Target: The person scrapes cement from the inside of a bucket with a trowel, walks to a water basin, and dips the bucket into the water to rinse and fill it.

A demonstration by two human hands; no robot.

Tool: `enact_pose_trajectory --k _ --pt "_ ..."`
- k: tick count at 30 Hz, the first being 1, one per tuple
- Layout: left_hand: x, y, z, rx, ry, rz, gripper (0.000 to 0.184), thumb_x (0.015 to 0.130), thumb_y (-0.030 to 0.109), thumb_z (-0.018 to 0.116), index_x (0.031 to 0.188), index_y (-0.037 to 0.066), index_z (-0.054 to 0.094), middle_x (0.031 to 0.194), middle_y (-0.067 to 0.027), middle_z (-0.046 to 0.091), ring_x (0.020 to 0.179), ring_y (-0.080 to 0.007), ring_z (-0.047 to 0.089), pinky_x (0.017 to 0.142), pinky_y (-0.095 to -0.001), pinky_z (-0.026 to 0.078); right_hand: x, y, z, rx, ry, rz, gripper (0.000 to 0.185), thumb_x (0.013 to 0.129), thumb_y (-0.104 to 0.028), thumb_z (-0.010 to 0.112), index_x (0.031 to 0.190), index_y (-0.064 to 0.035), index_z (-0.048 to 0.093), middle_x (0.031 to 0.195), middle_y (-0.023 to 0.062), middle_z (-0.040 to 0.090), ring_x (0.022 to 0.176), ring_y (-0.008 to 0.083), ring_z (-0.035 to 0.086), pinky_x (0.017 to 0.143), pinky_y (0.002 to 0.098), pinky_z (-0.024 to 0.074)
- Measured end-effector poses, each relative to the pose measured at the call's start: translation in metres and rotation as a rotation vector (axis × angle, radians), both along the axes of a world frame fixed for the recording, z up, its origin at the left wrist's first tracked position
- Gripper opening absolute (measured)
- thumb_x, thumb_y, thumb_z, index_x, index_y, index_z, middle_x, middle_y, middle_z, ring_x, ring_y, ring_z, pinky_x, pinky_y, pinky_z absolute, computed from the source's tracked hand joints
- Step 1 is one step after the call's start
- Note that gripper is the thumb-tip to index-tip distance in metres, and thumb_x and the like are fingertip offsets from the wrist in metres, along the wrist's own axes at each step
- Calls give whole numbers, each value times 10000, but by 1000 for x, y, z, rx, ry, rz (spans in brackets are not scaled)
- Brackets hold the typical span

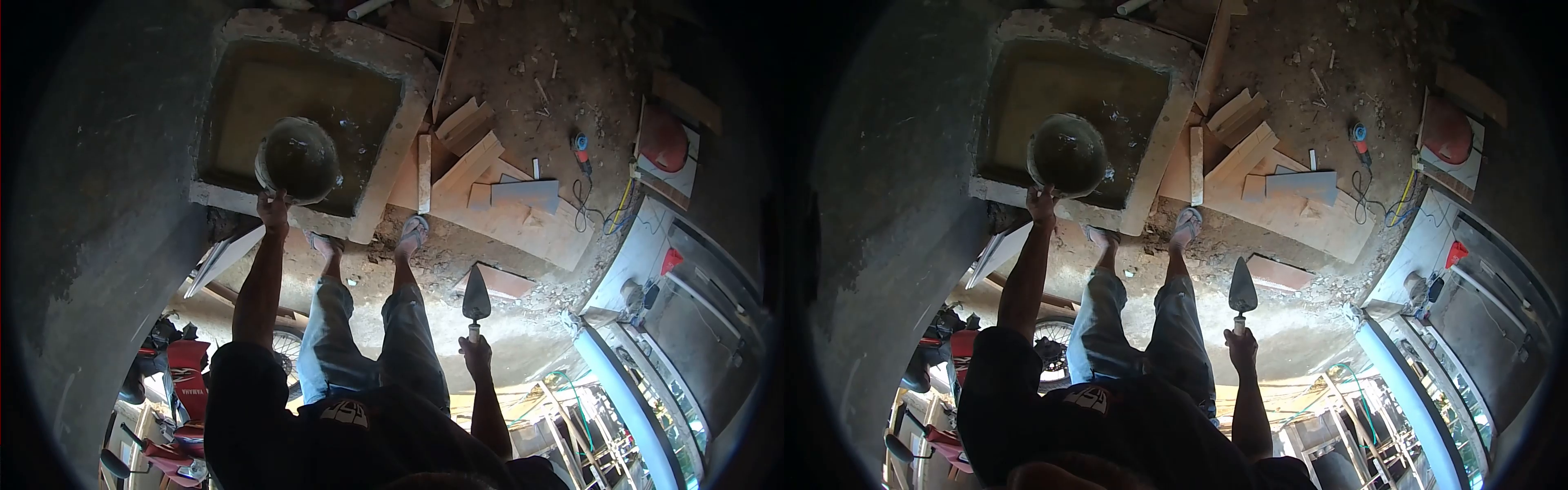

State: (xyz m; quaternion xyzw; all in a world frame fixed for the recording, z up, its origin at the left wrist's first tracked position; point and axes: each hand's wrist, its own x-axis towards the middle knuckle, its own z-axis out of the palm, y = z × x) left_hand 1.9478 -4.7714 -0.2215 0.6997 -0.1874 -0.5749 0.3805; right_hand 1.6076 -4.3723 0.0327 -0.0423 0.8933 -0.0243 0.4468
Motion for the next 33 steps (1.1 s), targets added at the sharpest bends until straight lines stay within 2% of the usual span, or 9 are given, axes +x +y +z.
enact_pose_trajectory --k 6,8,13,18,24,26,28,30,33 --pt "0 -10 -91 -345 -573 -324 198 748 108 683 847 60 518 779 -101 558 807 -275 567 834 -415 470 -5 7 -7 0 15 27 281 764 -255 666 826 -7 548 628 79 609 552 154 609 518 300 460" --pt "-30 -15 -75 -782 -892 -449 165 755 101 668 823 71 521 792 -129 564 886 -350 559 888 -449 440 -7 2 -4 48 16 29 272 762 -245 668 824 -10 547 624 71 598 548 153 605 521 296 458" --pt "-79 21 -89 -497 -861 -553 152 783 55 606 913 31 532 1310 -213 335 1059 -381 503 839 -442 473 -11 16 -9 115 1 -24 309 746 -280 669 830 -1 566 669 119 633 647 246 639 634 369 481" --pt "-114 37 -78 -422 -739 -533 192 771 69 616 938 38 526 1306 -212 345 1035 -384 509 831 -463 463 -10 6 -10 151 2 -35 321 749 -290 663 836 4 566 672 120 635 647 242 641 634 367 480" --pt "-84 48 -102 -736 -892 -577 239 746 101 676 916 31 522 951 -146 567 926 -298 558 795 -398 478 -8 -9 -8 112 -14 19 282 758 -255 657 833 -6 547 656 71 603 592 158 622 534 295 458" --pt "-73 43 -92 -176 -304 -226 218 752 96 687 877 52 514 818 -73 587 853 -236 576 809 -359 473 -8 -15 -3 57 -14 4 293 754 -267 658 830 -7 547 649 71 601 590 156 618 536 294 456" --pt "-52 35 -73 -160 -225 -226 213 751 73 690 859 89 507 850 -33 585 812 -178 568 786 -363 487 -9 -17 3 39 -13 5 288 755 -264 659 829 -9 547 650 70 600 588 154 615 535 292 455" --pt "-36 23 -50 47 265 117 229 743 37 681 855 126 503 856 -10 592 814 -172 585 740 -385 512 -9 -21 9 17 -14 10 284 756 -261 659 828 -11 547 650 68 600 587 152 612 534 291 454" --pt "-22 16 -3 105 307 163 219 749 46 659 859 146 497 871 -25 605 803 -187 615 705 -385 525 -7 -27 17 1 3 -4 274 757 -253 663 827 -15 548 665 65 600 584 149 608 530 287 451"
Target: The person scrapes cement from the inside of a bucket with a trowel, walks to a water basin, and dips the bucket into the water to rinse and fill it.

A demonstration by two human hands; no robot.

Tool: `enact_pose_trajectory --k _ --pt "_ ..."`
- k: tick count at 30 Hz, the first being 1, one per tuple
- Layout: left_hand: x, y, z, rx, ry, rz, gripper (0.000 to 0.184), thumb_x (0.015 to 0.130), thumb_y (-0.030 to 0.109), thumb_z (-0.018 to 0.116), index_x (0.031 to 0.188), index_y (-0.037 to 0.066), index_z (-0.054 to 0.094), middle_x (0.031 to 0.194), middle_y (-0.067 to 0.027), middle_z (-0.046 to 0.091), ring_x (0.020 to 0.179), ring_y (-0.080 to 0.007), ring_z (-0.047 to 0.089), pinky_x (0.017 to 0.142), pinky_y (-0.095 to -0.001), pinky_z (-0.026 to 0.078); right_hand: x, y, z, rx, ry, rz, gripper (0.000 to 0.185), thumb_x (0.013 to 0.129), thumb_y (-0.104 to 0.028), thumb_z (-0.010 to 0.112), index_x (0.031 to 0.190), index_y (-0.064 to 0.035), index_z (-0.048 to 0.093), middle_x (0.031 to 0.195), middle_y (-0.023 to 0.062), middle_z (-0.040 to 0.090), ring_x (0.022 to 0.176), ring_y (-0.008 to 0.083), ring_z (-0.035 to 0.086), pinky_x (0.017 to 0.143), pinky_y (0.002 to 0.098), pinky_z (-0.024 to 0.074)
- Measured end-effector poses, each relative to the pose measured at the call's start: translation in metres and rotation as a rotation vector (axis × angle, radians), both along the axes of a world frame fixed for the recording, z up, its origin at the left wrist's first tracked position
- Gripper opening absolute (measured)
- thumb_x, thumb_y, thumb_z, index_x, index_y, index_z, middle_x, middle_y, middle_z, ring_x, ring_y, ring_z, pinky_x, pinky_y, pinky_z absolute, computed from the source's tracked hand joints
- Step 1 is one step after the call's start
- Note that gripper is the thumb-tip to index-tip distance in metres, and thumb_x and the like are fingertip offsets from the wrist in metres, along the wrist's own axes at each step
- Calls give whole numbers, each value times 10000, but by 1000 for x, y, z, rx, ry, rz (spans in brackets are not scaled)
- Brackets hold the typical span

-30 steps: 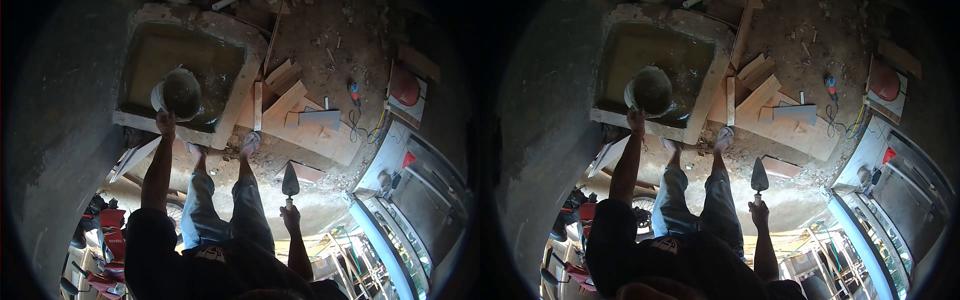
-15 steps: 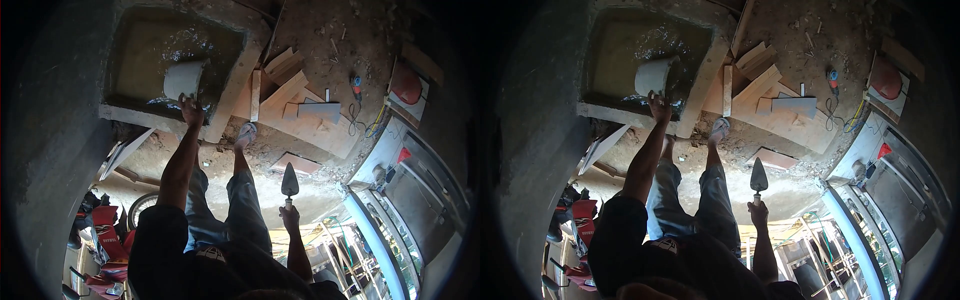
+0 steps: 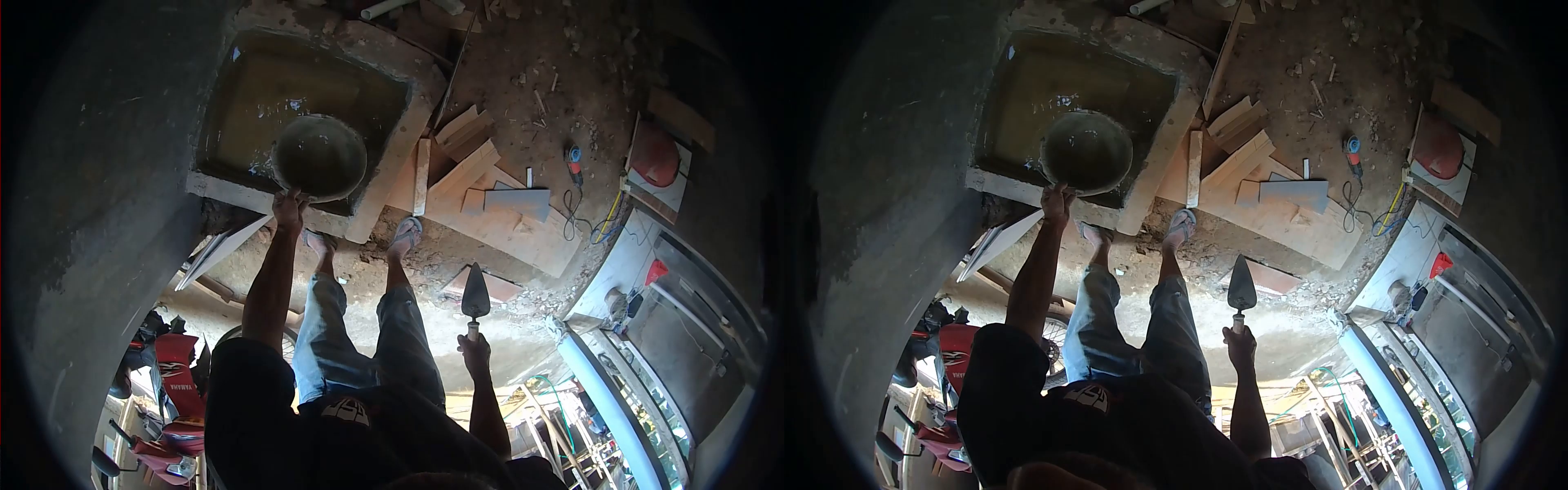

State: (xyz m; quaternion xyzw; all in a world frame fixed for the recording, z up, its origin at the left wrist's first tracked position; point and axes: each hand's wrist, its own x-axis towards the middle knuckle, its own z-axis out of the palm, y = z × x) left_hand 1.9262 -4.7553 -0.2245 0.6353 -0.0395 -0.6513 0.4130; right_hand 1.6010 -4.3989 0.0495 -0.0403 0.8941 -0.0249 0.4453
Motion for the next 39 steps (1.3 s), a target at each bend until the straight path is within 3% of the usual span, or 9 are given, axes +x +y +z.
enact_pose_trajectory --k 14,17,23,25,27,31,33,35,39 --pt "64 28 171 -34 178 134 142 769 72 549 905 108 568 827 -30 582 771 -170 579 661 -312 491 19 -32 42 -284 -9 153 285 783 -253 684 885 -21 553 747 52 620 608 148 628 507 259 453" --pt "62 46 210 -46 168 64 153 810 180 528 944 118 570 859 -1 544 829 -145 516 740 -314 423 14 -49 45 -345 -16 161 290 786 -255 692 885 -21 551 734 53 616 588 143 621 494 256 451" --pt "46 108 245 -129 185 260 46 811 70 501 786 104 480 801 -41 549 686 -173 540 566 -276 456 -33 -66 29 -398 -88 300 275 789 -251 692 868 -36 538 698 44 596 550 129 591 477 259 441" --pt "37 132 262 -245 221 213 181 820 19 418 957 0 535 973 -122 577 916 -258 578 866 -400 492 -53 -82 24 -434 -161 345 264 789 -239 691 856 -42 528 689 49 588 542 128 583 474 254 433" --pt "17 158 276 -295 269 331 177 811 -6 421 932 -1 549 863 -130 583 772 -257 594 691 -396 543 -77 -95 25 -502 -237 439 262 789 -218 690 890 -43 524 681 55 578 534 132 573 455 244 418" --pt "-19 225 329 -118 3 512 35 775 113 564 791 85 551 728 -39 543 613 -148 543 457 -273 460 -115 -130 37 -423 -431 255 254 790 -178 693 903 -35 517 656 25 551 521 127 544 438 242 418" --pt "-32 268 339 -16 34 613 83 754 145 606 770 88 547 692 -23 518 593 -123 510 450 -245 411 -150 -138 3 -422 -269 384 240 795 -187 690 890 -66 507 628 17 512 483 93 491 398 228 368" --pt "-40 313 335 -34 12 707 88 760 142 602 792 79 549 695 -18 513 572 -112 499 423 -238 387 -194 -165 -22 -113 -556 364 245 800 -185 676 915 -64 497 634 25 515 453 112 476 376 241 353" --pt "-40 406 381 11 -98 849 143 765 158 610 824 51 537 718 -39 535 565 -135 533 414 -263 460 -166 -172 0 -318 -386 482 239 806 -180 657 902 -70 468 619 32 506 426 125 464 360 260 349"
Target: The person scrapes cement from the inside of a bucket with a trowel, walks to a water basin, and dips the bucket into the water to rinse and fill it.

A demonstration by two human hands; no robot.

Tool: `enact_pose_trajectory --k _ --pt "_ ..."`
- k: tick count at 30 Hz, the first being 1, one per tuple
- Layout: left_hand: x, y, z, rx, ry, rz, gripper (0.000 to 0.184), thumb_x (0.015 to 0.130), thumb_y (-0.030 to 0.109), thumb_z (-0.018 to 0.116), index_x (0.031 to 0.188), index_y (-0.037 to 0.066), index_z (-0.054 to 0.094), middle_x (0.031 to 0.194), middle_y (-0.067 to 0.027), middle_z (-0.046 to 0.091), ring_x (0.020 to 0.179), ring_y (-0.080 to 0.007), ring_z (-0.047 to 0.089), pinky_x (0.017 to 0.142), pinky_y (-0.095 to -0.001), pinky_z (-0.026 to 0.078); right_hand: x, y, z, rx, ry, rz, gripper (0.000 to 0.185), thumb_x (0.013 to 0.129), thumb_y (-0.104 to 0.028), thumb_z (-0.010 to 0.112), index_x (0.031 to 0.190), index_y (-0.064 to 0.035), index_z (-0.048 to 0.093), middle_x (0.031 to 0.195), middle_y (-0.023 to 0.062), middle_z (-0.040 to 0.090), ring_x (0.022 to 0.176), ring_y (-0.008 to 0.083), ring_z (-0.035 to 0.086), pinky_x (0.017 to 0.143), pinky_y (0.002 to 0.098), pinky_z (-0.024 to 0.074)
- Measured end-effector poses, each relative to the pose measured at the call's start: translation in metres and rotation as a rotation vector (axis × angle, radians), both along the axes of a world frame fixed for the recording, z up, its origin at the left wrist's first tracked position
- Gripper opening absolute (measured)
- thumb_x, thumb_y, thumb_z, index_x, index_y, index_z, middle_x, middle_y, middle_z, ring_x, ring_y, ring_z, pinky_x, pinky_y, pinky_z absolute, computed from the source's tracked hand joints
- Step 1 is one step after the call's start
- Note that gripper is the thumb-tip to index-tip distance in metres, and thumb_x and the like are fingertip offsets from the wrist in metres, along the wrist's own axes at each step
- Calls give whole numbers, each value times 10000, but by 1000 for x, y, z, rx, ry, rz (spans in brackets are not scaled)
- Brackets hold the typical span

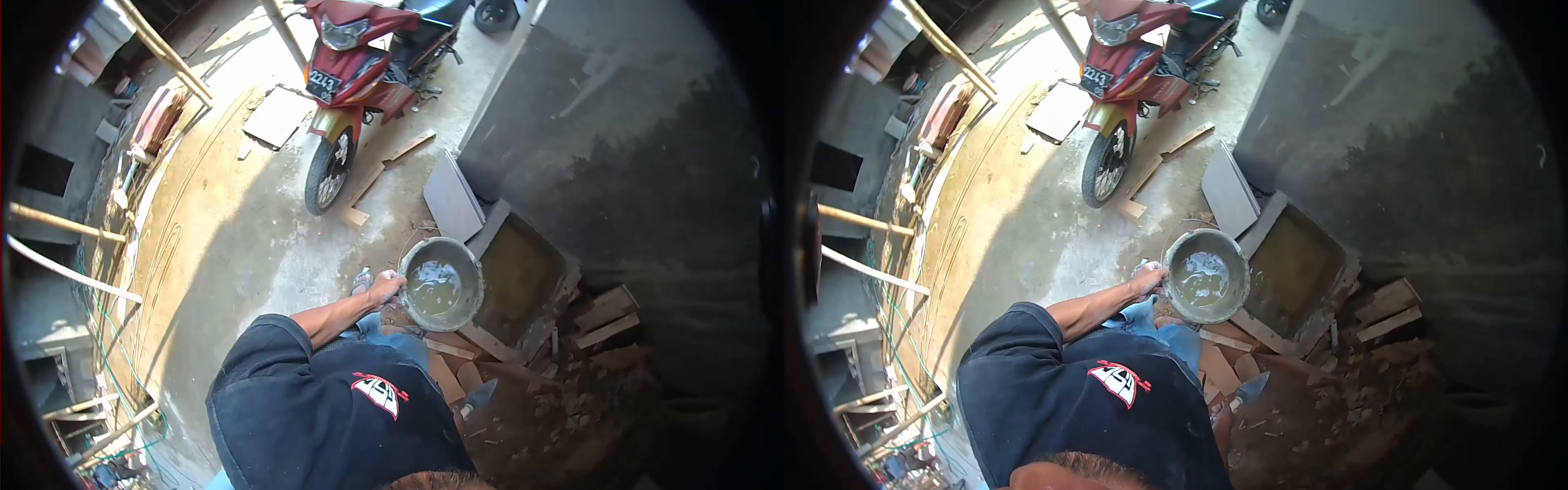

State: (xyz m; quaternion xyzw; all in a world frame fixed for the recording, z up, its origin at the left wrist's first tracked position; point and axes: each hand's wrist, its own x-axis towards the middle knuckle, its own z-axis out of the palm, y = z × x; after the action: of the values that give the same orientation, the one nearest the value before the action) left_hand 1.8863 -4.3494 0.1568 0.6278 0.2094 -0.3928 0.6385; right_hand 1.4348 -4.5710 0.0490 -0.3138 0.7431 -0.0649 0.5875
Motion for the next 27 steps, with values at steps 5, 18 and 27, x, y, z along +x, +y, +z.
enact_pose_trajectory --k 5,18,27 --pt "4 140 -15 -82 28 366 129 734 114 608 809 45 529 714 -59 549 577 -145 557 461 -307 506 118 19 15 -45 -22 297 240 807 -178 653 902 -68 462 617 36 506 426 128 466 358 261 348" --pt "1 496 11 2 -104 1288 199 703 135 620 816 49 481 700 -53 504 607 -169 518 471 -318 419 523 261 52 -127 -140 1363 244 809 -173 645 901 -65 446 612 47 505 426 135 471 355 263 348" --pt "-25 620 -5 -59 -201 2030 179 694 86 602 854 31 543 832 -91 562 788 -245 595 717 -431 521 717 417 29 -129 -101 1958 293 810 -179 644 983 -45 450 607 78 516 418 161 485 352 271 371"
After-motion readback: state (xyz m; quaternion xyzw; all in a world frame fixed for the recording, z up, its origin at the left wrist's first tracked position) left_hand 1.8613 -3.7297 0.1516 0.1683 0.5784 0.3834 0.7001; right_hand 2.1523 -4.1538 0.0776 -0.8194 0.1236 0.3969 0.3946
